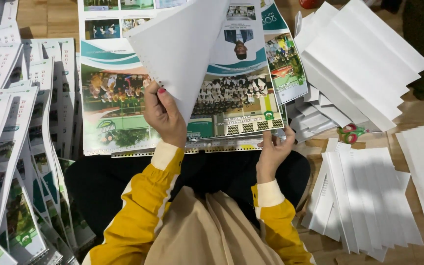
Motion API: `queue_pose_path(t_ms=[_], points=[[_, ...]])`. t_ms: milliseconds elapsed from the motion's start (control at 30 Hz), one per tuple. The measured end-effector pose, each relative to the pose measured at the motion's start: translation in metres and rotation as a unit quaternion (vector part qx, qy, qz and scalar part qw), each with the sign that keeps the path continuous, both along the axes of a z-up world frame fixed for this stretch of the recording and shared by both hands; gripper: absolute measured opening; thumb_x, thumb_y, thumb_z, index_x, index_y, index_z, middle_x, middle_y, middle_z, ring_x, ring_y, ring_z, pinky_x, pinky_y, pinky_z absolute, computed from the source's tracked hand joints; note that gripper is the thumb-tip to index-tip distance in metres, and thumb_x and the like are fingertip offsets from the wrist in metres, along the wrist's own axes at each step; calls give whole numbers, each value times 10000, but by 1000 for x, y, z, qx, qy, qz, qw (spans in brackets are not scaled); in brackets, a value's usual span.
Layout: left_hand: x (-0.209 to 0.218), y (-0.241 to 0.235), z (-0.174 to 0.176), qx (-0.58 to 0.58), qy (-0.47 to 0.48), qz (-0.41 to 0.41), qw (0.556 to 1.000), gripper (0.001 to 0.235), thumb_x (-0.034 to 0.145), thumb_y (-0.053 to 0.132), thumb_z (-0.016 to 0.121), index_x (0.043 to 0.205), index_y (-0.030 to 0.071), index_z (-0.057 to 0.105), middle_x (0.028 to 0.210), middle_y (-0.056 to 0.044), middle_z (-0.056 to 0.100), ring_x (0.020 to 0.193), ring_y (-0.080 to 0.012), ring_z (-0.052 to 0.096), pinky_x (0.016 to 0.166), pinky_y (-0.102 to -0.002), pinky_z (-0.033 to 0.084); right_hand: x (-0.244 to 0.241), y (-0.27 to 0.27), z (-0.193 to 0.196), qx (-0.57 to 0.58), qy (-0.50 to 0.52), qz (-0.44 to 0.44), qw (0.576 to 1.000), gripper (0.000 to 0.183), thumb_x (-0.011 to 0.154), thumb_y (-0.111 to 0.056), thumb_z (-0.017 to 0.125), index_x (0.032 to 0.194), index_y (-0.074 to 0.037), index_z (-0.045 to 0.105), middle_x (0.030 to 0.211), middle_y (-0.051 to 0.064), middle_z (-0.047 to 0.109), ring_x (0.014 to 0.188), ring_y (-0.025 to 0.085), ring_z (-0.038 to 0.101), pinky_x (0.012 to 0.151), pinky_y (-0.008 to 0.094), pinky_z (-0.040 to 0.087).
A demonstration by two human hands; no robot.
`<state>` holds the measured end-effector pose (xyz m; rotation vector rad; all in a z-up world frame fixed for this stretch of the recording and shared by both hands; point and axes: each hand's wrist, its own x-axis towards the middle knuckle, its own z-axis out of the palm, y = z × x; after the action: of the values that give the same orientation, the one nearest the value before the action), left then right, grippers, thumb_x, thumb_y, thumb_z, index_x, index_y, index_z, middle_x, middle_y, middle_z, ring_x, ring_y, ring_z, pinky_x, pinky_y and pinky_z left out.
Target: The person sits on the floor assembling wall calendars by inserting a metal spiral binding wire through the pre-punched holes along the top edge. They use both hands to push the wire through the pages and then bend the ends to secure the binding.
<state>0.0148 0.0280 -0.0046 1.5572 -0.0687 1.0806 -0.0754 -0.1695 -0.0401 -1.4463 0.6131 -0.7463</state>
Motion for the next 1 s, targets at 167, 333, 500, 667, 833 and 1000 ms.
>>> queue_pose_path(t_ms=[167, 333, 500, 667, 833, 1000], points=[[-1, -9, -8, 4, 6, -10, 1000, 267, 955, 126, 371, 1032, 0, 593, 680, -96, 581, 589, -143, 568, 597, -261, 482, -2, -22, -44, -157, 101, -6, 982, 72, 825, -98, 669, 827, -89, 597, 979, 18, 378, 722, 96, 314, 697, 281, 367], [-3, -21, -18, 55, 25, -66, 996, 194, 935, 120, 407, 979, 14, 564, 776, -140, 616, 653, -242, 611, 550, -297, 481, -1, -24, -55, -55, 80, 95, 991, 156, 902, -140, 533, 1032, -85, 599, 730, 51, 582, 647, 124, 543, 625, 288, 481], [-17, -52, -45, 319, 8, -116, 940, 132, 833, 83, 539, 955, 90, 591, 797, -62, 644, 654, -228, 639, 504, -288, 514, 3, -21, -59, 248, -16, 195, 949, 553, 904, -528, 324, 1227, -101, 460, 1112, 82, 551, 942, 217, 578, 767, 351, 493], [-42, -68, -41, 556, -62, -113, 821, 176, 838, 215, 492, 1005, 187, 536, 975, -78, 568, 833, -248, 608, 599, -323, 529, 9, -10, -82, 257, -11, 164, 952, 428, 941, -371, 440, 1256, -81, 449, 1269, 124, 469, 1125, 271, 489, 934, 421, 428], [-47, -69, -42, 571, -74, -93, 813, 249, 813, 275, 557, 1054, 215, 538, 1079, -92, 550, 932, -260, 580, 687, -332, 522, 5, 8, -17, 243, -16, 169, 955, 302, 945, -322, 422, 1114, -99, 537, 1073, 54, 572, 916, 160, 530, 829, 341, 448], [-46, -64, -27, 567, -97, -67, 815, 169, 894, 194, 491, 1053, 229, 533, 1064, -71, 558, 904, -228, 588, 663, -292, 531, 6, 8, -13, 248, -21, 176, 952, 305, 942, -333, 413, 1114, -120, 547, 1033, 23, 583, 878, 145, 528, 806, 324, 454]])
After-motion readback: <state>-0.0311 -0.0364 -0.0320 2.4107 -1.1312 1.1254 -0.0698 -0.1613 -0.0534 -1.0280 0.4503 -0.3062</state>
